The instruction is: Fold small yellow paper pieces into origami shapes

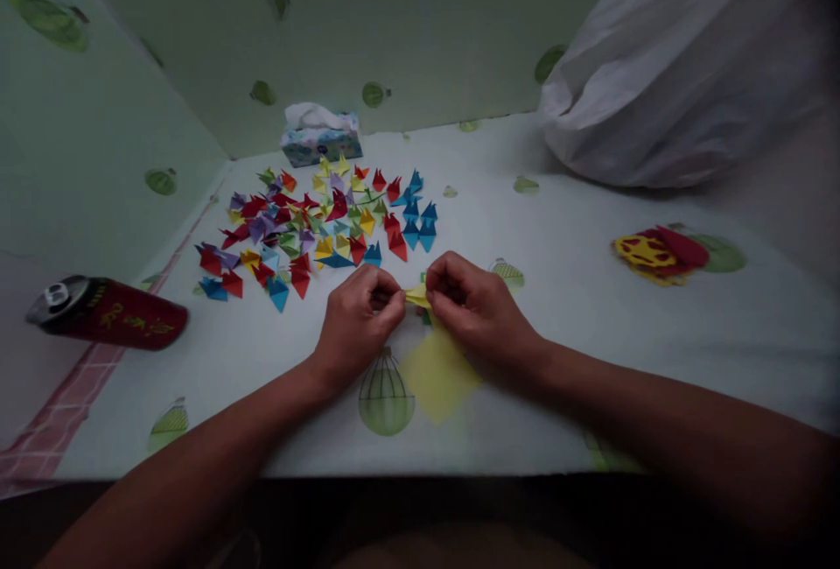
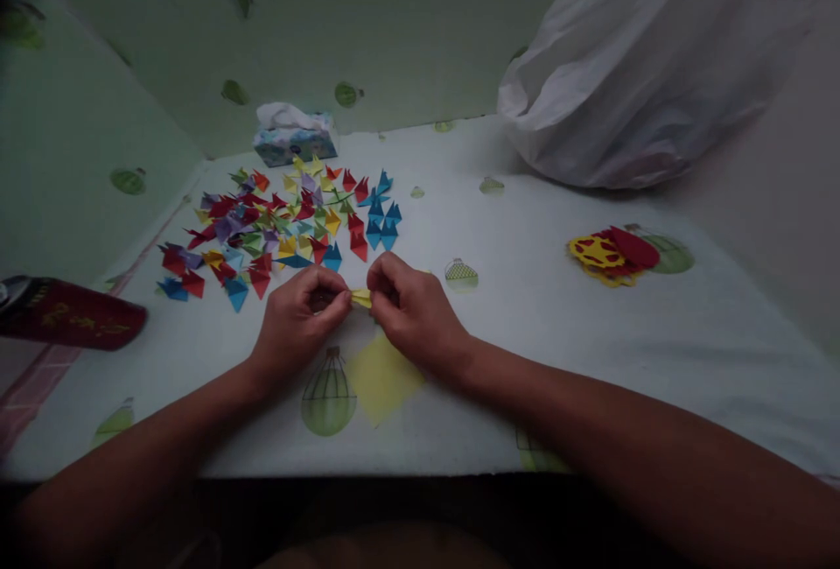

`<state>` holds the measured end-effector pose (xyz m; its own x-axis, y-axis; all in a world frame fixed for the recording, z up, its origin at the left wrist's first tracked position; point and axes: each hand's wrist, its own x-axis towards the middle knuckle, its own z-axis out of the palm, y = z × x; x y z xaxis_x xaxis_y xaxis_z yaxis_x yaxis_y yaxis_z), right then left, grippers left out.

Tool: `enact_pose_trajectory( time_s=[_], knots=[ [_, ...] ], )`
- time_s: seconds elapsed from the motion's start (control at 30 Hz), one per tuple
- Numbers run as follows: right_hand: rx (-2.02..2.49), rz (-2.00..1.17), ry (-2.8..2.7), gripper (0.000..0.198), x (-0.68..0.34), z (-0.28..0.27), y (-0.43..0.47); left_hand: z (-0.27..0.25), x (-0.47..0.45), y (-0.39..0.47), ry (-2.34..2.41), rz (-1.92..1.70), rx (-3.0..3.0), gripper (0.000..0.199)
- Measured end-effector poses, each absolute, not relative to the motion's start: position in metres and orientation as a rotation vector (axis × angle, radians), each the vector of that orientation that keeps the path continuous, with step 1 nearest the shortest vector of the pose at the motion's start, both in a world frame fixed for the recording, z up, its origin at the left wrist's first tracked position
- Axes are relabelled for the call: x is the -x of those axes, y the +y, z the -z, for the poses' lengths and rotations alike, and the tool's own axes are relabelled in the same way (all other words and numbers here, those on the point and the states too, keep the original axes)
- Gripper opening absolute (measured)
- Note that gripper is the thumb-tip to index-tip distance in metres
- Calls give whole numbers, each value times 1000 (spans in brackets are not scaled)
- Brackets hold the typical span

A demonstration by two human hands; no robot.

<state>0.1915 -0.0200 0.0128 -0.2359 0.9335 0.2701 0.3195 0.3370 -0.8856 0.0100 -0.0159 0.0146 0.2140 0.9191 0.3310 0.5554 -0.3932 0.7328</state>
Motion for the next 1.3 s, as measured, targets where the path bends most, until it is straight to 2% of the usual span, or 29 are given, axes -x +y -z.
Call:
enact_pose_trajectory(
  time_s=[0.3, 0.47, 0.63, 1.3],
  knots=[
    [1078, -1015, -1605, 7, -191, -11, -19, -14, -10, -17, 1475, -962, -1924, 10],
    [1024, -1169, -1563, 28, -189, -6, -18, -15, -12, -19, 1426, -1029, -1556, 15],
    [941, -1358, -1412, 23, -187, -4, -16, -19, -17, -24, 1311, -968, -1310, 18],
    [1130, -1062, -1600, 9, -190, -8, -16, -17, -20, -31, 1174, -919, -1223, 17]
  ],
)
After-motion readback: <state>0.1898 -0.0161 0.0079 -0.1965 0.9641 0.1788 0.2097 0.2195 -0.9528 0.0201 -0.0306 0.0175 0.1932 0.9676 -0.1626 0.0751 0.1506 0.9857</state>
